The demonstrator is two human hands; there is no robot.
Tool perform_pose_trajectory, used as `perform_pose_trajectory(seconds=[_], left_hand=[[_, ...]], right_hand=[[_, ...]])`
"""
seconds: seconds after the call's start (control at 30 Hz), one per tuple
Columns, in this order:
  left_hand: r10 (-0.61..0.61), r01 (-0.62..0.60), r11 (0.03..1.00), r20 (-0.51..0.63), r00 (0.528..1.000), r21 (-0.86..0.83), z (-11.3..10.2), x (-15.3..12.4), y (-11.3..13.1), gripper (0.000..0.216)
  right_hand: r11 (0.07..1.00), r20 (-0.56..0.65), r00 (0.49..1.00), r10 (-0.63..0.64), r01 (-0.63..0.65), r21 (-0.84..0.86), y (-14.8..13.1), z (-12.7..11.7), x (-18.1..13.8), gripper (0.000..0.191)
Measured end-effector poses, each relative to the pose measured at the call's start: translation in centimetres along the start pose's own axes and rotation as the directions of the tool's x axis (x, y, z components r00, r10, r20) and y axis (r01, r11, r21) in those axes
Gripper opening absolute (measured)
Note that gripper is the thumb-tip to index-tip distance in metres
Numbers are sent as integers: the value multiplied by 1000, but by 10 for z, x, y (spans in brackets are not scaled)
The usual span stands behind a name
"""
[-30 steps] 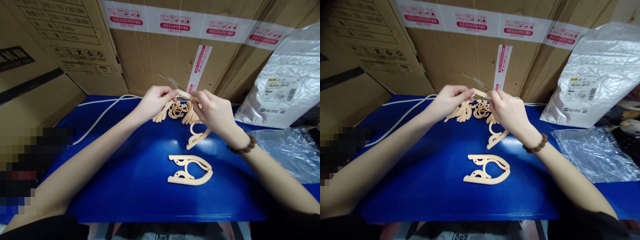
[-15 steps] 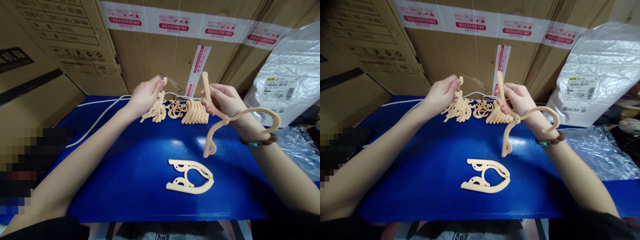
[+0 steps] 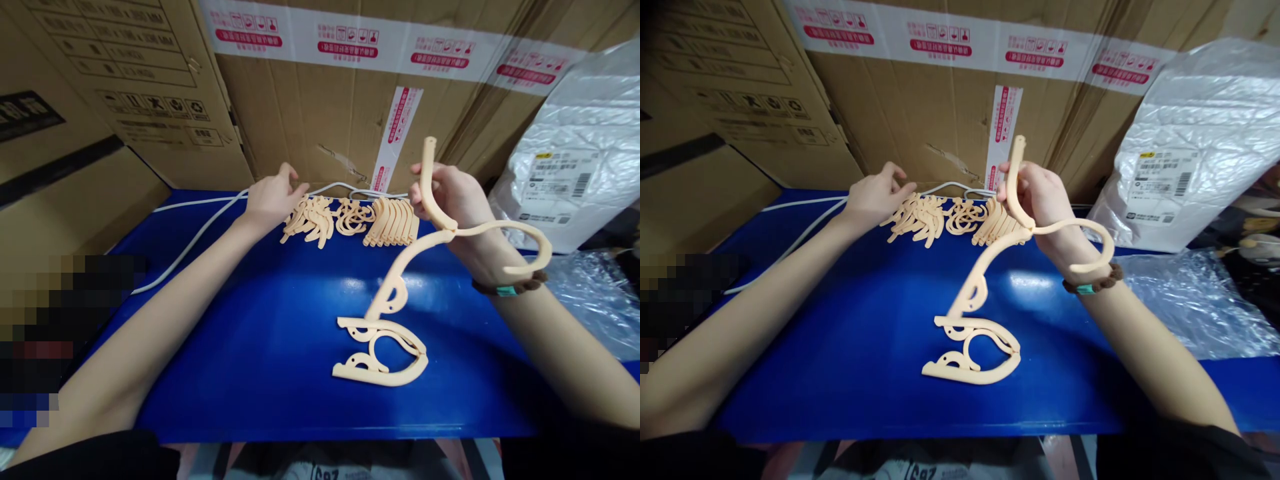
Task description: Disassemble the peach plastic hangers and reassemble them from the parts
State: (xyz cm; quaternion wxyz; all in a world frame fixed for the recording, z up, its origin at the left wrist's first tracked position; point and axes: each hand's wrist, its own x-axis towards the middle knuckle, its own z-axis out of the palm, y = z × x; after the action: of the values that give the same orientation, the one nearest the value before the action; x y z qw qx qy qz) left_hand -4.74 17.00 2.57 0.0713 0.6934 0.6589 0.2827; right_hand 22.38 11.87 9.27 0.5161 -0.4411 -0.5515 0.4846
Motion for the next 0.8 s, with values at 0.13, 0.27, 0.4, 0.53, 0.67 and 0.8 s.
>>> perform_pose_trajectory(seconds=[0.13,0.27,0.4,0.53,0.67,0.8], left_hand=[[197,-73,860,195,961,-505,-18,-16,43,57],[272,172,628,421,865,-759,-30,-34,76,48],[236,318,377,422,875,-870,-30,-42,83,21],[340,420,309,512,789,-853,-25,-44,80,43],[390,482,338,587,710,-808,-21,-44,78,45],[367,331,572,595,715,-750,-13,-45,76,49]], right_hand=[[987,-151,977,-151,156,25,5,-7,5,3],[955,-210,935,-286,295,12,9,-22,14,24],[787,65,871,-488,471,-398,11,-29,15,23],[132,339,787,-515,464,-876,16,-22,3,21],[-112,412,802,-432,406,-907,23,-13,-4,32],[126,406,867,-289,455,-882,26,-14,4,28]])
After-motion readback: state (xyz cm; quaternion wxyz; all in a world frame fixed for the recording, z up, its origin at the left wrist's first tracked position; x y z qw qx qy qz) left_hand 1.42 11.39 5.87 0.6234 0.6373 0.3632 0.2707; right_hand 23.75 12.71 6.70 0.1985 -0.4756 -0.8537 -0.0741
